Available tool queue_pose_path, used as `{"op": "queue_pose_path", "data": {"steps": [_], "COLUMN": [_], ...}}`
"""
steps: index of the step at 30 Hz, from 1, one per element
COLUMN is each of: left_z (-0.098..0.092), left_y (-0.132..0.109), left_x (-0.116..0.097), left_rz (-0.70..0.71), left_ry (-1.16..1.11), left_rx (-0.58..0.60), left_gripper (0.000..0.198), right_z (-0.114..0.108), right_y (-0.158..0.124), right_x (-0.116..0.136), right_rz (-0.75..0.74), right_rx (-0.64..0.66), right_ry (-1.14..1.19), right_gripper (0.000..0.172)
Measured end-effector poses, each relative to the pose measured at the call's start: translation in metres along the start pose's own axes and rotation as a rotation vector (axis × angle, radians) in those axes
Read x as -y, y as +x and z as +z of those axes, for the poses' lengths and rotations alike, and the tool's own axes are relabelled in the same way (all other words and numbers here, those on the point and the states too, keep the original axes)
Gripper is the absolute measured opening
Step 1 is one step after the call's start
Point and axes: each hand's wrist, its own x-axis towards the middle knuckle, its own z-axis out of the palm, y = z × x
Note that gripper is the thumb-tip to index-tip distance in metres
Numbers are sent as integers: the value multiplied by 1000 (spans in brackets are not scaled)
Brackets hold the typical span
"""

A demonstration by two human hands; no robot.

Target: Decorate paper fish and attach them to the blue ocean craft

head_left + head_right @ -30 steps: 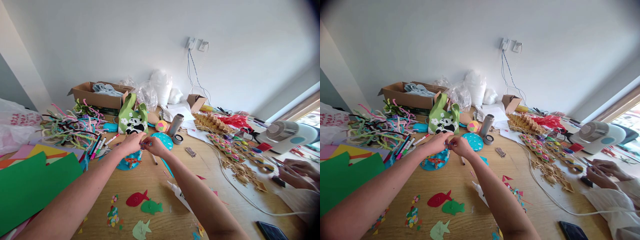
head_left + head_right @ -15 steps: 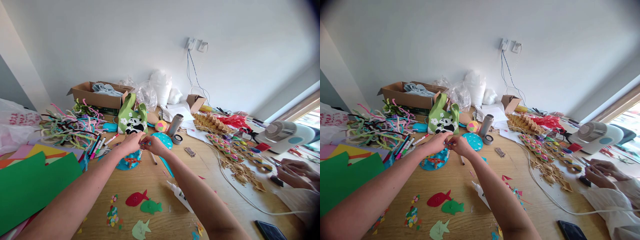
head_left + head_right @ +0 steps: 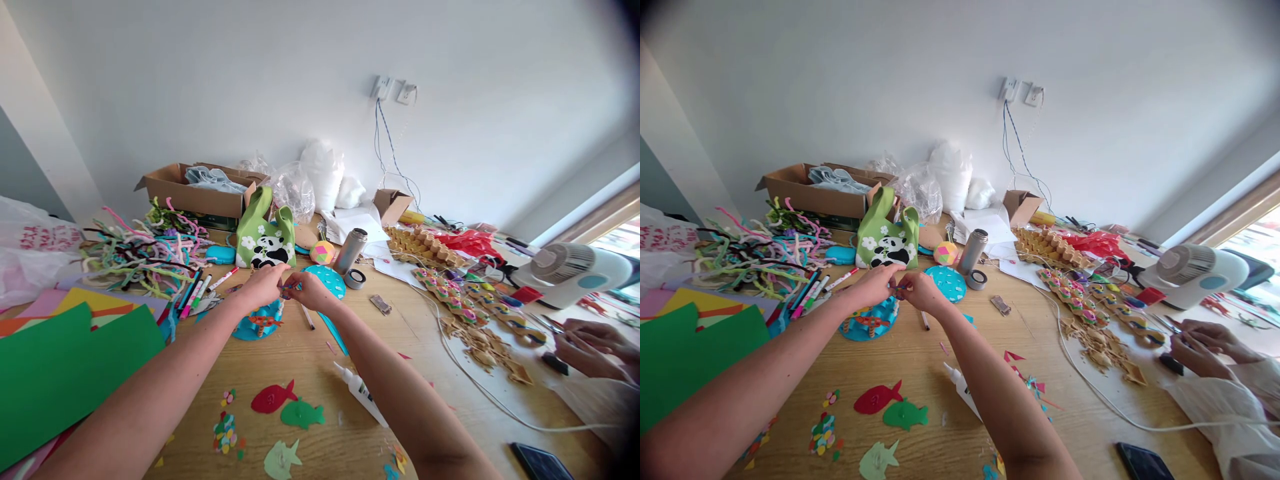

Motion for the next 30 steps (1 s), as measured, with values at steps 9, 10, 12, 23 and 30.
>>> {"op": "queue_pose_path", "data": {"steps": [9, 10, 12, 23, 30], "left_z": [1, 0, 0, -1, -1], "left_y": [1, 1, 0, -1, -1], "left_x": [1, 1, 1, 1, 5], "left_rz": [-5, -5, -5, -11, 19], "left_ry": [-16, -15, -15, -8, 21], "left_rx": [-13, -15, -16, -17, -34], "left_gripper": [65, 65, 64, 62, 57], "right_z": [1, 0, 0, 1, 4], "right_y": [2, 2, 2, 2, 5], "right_x": [-1, -1, 1, 0, -3], "right_rz": [-39, -38, -34, -36, -46], "right_rx": [-16, -19, -20, -18, -37], "right_ry": [-5, -16, -33, -5, 10], "right_gripper": [2, 2, 2, 2, 4]}}
